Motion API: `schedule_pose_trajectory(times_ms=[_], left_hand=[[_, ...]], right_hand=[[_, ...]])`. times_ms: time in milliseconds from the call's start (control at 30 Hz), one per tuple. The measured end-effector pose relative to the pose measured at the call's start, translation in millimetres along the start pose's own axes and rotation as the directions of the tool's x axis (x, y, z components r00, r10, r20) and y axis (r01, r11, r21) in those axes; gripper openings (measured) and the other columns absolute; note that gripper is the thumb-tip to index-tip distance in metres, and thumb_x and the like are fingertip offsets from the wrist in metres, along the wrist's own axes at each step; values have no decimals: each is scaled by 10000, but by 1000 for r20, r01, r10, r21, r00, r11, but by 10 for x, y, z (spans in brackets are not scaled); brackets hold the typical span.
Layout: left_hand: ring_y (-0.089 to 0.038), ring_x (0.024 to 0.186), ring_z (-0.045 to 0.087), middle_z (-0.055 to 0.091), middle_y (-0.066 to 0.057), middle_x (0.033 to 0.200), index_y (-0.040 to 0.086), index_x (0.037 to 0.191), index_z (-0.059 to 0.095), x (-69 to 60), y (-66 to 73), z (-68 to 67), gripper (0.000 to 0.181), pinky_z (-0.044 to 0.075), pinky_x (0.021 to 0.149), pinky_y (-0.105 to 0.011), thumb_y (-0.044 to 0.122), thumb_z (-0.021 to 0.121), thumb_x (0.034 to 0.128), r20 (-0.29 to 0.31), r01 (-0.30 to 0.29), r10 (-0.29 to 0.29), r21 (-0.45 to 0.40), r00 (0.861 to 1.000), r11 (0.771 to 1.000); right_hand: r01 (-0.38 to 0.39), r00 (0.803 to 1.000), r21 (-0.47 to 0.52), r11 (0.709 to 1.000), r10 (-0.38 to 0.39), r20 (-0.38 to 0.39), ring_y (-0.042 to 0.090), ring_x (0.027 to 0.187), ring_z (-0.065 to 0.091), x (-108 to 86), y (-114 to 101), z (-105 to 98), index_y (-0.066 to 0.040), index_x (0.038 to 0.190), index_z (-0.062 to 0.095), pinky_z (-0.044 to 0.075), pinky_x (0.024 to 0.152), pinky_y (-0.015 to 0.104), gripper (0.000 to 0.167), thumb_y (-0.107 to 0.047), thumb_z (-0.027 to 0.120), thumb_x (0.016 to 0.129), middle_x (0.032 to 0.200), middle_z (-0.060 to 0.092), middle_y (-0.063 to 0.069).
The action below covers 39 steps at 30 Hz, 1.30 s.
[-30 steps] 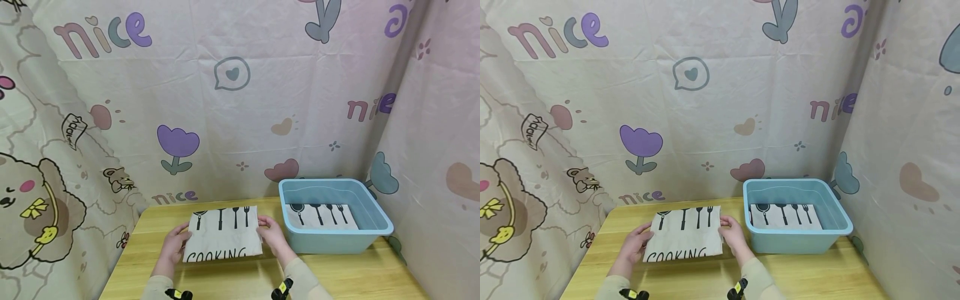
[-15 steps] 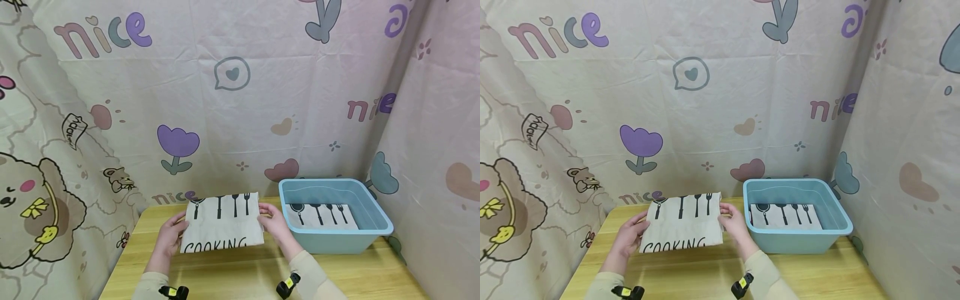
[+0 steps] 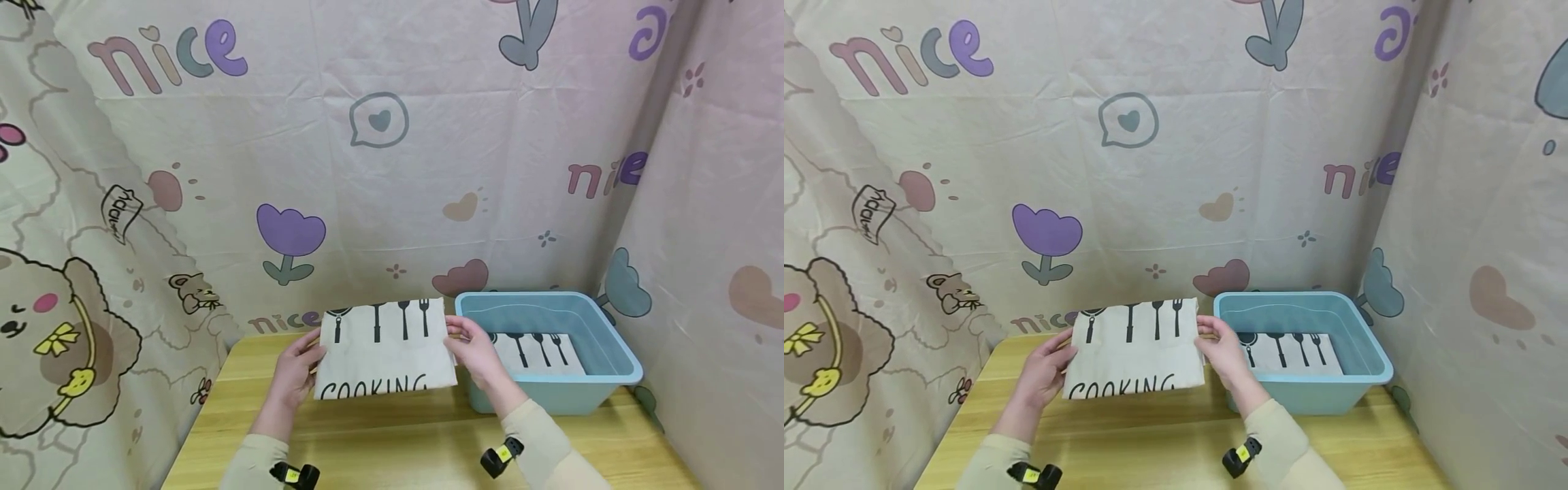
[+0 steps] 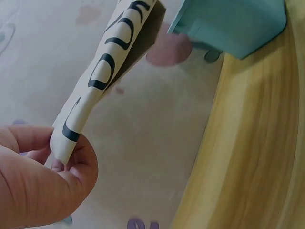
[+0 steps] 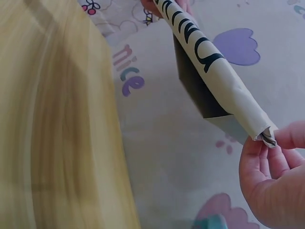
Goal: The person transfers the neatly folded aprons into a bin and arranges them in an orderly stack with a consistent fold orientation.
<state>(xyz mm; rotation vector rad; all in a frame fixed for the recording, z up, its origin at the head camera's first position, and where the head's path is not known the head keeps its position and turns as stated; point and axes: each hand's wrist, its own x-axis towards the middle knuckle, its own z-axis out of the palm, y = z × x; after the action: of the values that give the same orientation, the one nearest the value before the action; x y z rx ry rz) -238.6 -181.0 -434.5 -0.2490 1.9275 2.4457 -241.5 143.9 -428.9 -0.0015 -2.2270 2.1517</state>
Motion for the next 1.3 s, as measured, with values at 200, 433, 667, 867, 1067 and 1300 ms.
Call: schedule_pose_trajectory(times_ms=[200,433,667,867,1067,1300], left_hand=[[-173,935,633,638,-88,1178,27,1447,482,-22,23,329,487,544,751,-374,-26,553,967,9,-8,8,-18,1000,1000],[-209,924,624,603,-131,1183,30,1414,525,-12,-33,702,451,549,727,-374,-15,562,968,49,-10,11,-32,999,999],[-224,920,630,616,-132,1196,62,1412,542,22,-179,1067,458,556,721,-370,-14,571,962,76,26,-22,-45,997,999],[-222,915,637,618,-147,1205,57,1411,544,47,-306,1361,469,555,726,-360,-23,576,950,108,47,-39,-72,993,996],[-216,911,634,642,-144,1171,35,1389,560,39,-393,1667,451,553,716,-349,-43,558,944,122,48,-35,-107,992,993],[-237,956,627,651,-154,1166,32,1358,591,23,-472,2042,433,549,748,-368,-49,560,935,106,49,-35,-129,994,990]], right_hand=[[3,1000,-43,999,-3,0,151,842,539,-15,-90,-321,21,1350,533,440,577,224,425,11,600,931,1161,548,150],[0,1000,-124,992,-3,-25,127,826,554,-40,-156,-716,5,1385,505,433,571,223,436,-26,591,958,1198,533,160],[-2,997,-195,981,-13,-73,80,756,538,-63,-179,-1052,26,1397,488,450,569,226,445,-43,583,968,1204,536,179],[-18,992,-210,978,-9,-128,59,770,543,-59,-146,-1315,45,1404,474,465,581,221,455,-40,580,970,1127,550,96],[-35,985,-255,966,-10,-174,56,892,538,-37,-75,-1568,55,1419,458,499,701,182,462,-60,563,984,1153,557,102],[-76,972,-342,937,-8,-236,176,1023,505,-6,-16,-1836,52,1431,441,460,748,104,448,-83,524,1012,1263,519,197]])
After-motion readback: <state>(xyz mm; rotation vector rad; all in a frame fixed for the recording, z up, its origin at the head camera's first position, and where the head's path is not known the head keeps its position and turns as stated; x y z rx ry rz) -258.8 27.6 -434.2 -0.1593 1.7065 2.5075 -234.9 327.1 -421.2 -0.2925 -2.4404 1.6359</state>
